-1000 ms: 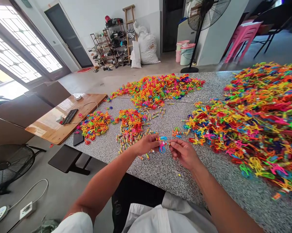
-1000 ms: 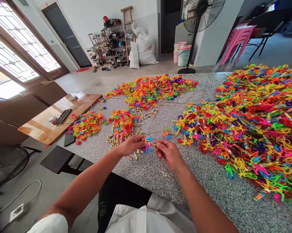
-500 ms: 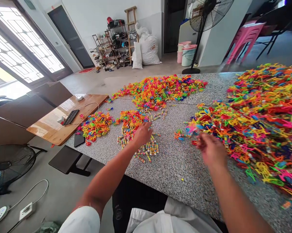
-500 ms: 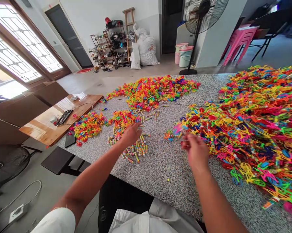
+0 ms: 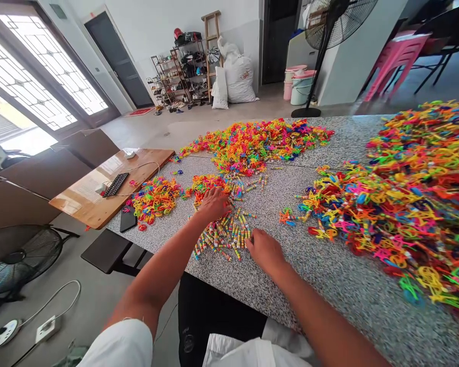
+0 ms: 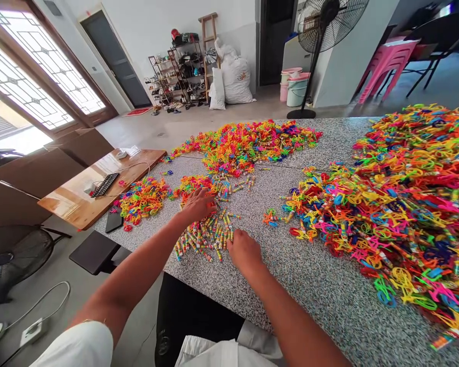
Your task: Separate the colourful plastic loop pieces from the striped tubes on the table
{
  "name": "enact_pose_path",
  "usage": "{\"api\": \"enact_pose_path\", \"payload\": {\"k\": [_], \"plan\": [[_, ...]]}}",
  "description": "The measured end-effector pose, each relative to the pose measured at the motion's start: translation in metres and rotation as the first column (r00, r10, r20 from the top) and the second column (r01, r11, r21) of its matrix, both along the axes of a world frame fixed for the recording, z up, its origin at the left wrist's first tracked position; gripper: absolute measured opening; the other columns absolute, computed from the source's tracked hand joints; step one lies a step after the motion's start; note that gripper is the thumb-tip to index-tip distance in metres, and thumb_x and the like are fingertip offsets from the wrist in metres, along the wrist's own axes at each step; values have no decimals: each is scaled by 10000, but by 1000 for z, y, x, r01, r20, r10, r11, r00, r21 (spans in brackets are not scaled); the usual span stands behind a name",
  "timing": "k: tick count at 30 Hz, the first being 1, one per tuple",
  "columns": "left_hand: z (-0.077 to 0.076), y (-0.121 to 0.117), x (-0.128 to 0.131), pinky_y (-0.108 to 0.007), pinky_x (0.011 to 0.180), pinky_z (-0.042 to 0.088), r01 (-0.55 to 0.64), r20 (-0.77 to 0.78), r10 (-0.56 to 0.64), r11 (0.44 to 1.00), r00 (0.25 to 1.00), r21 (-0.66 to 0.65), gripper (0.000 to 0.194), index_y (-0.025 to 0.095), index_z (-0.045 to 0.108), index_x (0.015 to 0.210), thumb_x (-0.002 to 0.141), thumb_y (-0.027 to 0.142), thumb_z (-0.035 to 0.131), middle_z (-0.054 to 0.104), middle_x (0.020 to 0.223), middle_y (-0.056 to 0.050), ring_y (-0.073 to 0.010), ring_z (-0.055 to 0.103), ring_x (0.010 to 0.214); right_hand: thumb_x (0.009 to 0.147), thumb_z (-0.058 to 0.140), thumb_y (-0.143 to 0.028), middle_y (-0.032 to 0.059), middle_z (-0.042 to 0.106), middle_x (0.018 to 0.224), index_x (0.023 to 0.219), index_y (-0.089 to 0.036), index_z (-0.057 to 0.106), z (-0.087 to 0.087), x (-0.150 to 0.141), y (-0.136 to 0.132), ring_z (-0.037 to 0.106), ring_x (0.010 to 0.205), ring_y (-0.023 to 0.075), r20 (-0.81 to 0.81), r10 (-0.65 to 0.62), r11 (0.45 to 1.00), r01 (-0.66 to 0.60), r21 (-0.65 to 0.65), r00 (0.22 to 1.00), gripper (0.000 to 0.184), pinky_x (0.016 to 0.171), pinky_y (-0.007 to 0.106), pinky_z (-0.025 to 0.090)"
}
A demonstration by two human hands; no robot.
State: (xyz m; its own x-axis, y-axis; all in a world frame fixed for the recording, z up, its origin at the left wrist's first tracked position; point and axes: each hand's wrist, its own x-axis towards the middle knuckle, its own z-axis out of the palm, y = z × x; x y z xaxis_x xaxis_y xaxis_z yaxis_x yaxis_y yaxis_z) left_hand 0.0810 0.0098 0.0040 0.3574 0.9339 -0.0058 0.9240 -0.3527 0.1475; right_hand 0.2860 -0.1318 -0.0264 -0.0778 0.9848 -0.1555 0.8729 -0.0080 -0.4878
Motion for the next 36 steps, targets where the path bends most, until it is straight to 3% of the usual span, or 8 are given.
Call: {"api": "enact_pose_path", "payload": {"k": [8, 13, 17, 20, 22, 25, 30, 36], "plan": [[13, -6, -42, -499, 1187, 319, 124, 0, -124, 991, 992, -58, 360, 263, 697, 1217, 870, 356, 676, 472, 1518, -101, -327, 368, 1435, 836, 639, -227, 43, 732, 797, 780, -198, 681, -6, 18, 14, 644, 769, 200, -228, 11, 992, -39, -118, 974, 75, 638, 271, 364], [21, -14, -35, -460, 1141, 375, 14, 338, -32, 998, 941, 56, 199, 204, 720, 991, 891, 349, 630, 629, 1305, -121, -289, 526, 1280, 789, 637, -266, -23, 598, 566, 701, -211, 613, -9, 31, 11, 546, 522, 153, -535, -188, 974, 89, -206, 824, 107, 518, 267, 378], [19, -34, -11, -367, 875, 535, -133, 750, 313, 947, 583, -292, 249, 172, 666, 901, 806, 401, 677, 689, 897, -66, -216, 657, 905, 800, 606, -366, -75, 502, 503, 756, -236, 547, 0, 38, 4, 444, 406, 125, -857, -284, 958, 91, -272, 431, 149, 425, 263, 423], [13, -55, 15, -281, 685, 538, 61, 817, 536, 827, 213, -558, 287, 165, 621, 886, 700, 342, 748, 656, 821, -36, -152, 644, 727, 761, 645, -360, -47, 624, 630, 786, -239, 515, 12, 40, 1, 496, 438, 116, -949, -230, 973, 38, -228, 214, 179, 438, 262, 476], [10, -69, 31, -267, 634, 536, 168, 765, 639, 748, 79, -642, 290, 169, 586, 846, 673, 306, 773, 636, 809, -28, -149, 660, 708, 735, 670, -350, -31, 672, 681, 800, -243, 504, 17, 40, 1, 532, 453, 120, -965, -213, 977, 41, -209, 155, 209, 450, 264, 495], [8, -86, 48, -293, 652, 561, 241, 719, 694, 692, 34, -680, 273, 168, 581, 835, 723, 338, 763, 651, 848, -44, -167, 688, 743, 747, 683, -392, -39, 635, 595, 761, -245, 497, 18, 40, 2, 496, 408, 117, -964, -219, 973, 102, -206, 149, 238, 407, 251, 454], [7, -99, 59, -268, 721, 550, 178, 797, 579, 777, 173, -604, 260, 159, 686, 904, 782, 385, 729, 713, 1000, -73, -165, 677, 874, 820, 685, -535, -90, 467, 494, 848, -256, 562, 13, 42, -1, 363, 369, 101, -966, -185, 977, 142, -161, 181, 306, 363, 237, 362], [0, -103, 68, -288, 794, 530, 191, 779, 604, 756, 168, -627, 382, 138, 744, 940, 711, 435, 819, 727, 946, -78, -167, 665, 864, 851, 677, -494, -27, 594, 639, 1046, -263, 667, 15, 36, -9, 505, 494, 142, -876, -82, 988, 157, -7, 475, 302, 448, 262, 409]]}}
